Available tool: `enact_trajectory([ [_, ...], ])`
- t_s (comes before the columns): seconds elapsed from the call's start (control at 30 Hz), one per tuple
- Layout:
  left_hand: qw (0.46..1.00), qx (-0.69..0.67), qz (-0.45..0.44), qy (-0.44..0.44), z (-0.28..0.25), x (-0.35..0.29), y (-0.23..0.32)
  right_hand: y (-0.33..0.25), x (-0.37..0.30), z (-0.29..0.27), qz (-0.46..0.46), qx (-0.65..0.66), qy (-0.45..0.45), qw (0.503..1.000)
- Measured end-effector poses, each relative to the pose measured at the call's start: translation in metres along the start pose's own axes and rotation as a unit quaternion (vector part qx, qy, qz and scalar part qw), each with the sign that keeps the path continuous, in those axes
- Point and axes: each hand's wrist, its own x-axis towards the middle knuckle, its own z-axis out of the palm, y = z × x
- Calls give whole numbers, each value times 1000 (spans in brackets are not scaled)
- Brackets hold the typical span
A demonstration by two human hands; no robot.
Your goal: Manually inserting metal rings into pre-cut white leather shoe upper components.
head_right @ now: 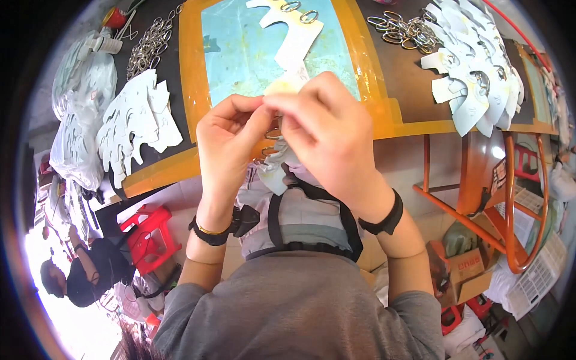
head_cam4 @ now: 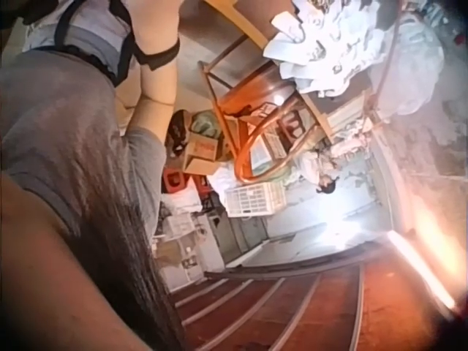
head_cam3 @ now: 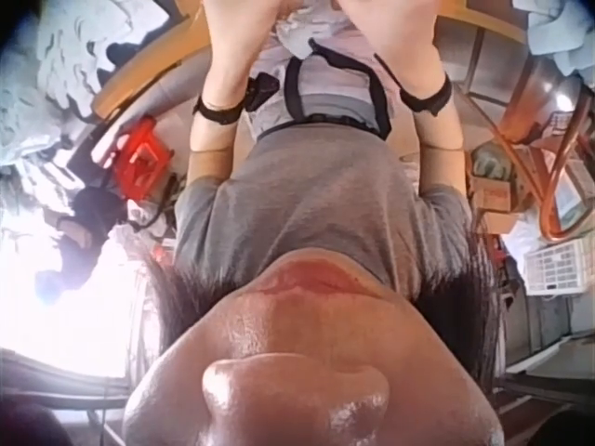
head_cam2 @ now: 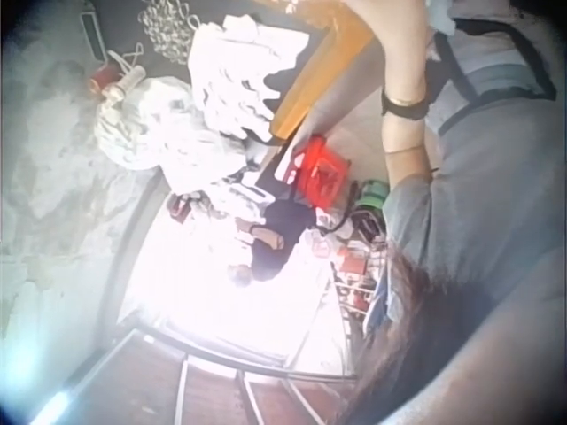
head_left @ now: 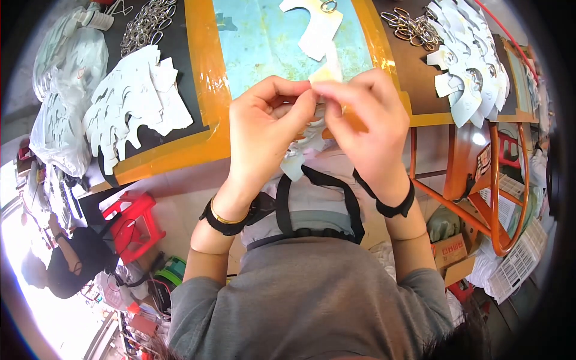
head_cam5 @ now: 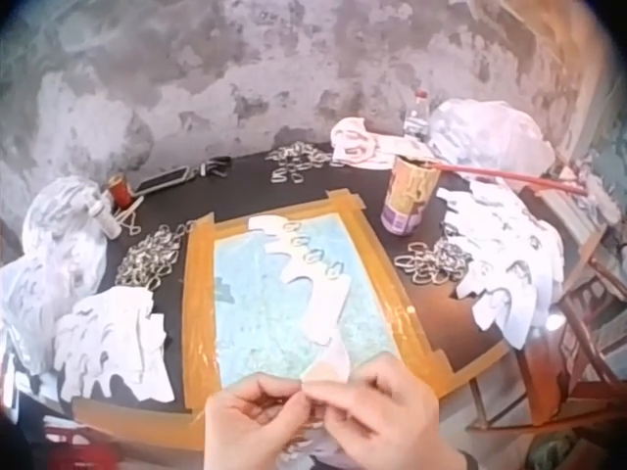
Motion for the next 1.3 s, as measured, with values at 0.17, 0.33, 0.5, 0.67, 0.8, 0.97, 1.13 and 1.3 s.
enact_trajectory([
  [0.17, 1000, -2, 21, -22, -1, -2, 3, 1, 4, -9, -3, 35, -21, 999],
  [0.33, 999, 19, 21, -31, 1, -5, 5, -1, 4, -12, 29, 20, -56, 998],
  [0.5, 994, 52, 100, 6, 5, -5, 0, -3, 4, -9, 44, 43, -51, 997],
  [0.67, 992, 51, 115, 7, 4, -3, -2, 1, 4, -13, -28, -16, -63, 998],
  [0.8, 997, -63, 18, -35, -4, 2, 3, 11, 3, -12, -39, 57, -38, 997],
  [0.97, 965, -231, -69, -100, -3, 7, 0, 7, -8, -8, 254, 379, -39, 889],
  [1.13, 996, -72, -6, -43, 4, 3, 7, 13, -11, -12, 365, 441, -95, 814],
  [1.3, 999, -29, -3, -19, 8, -4, 8, 8, -3, -21, 282, 304, -127, 901],
])
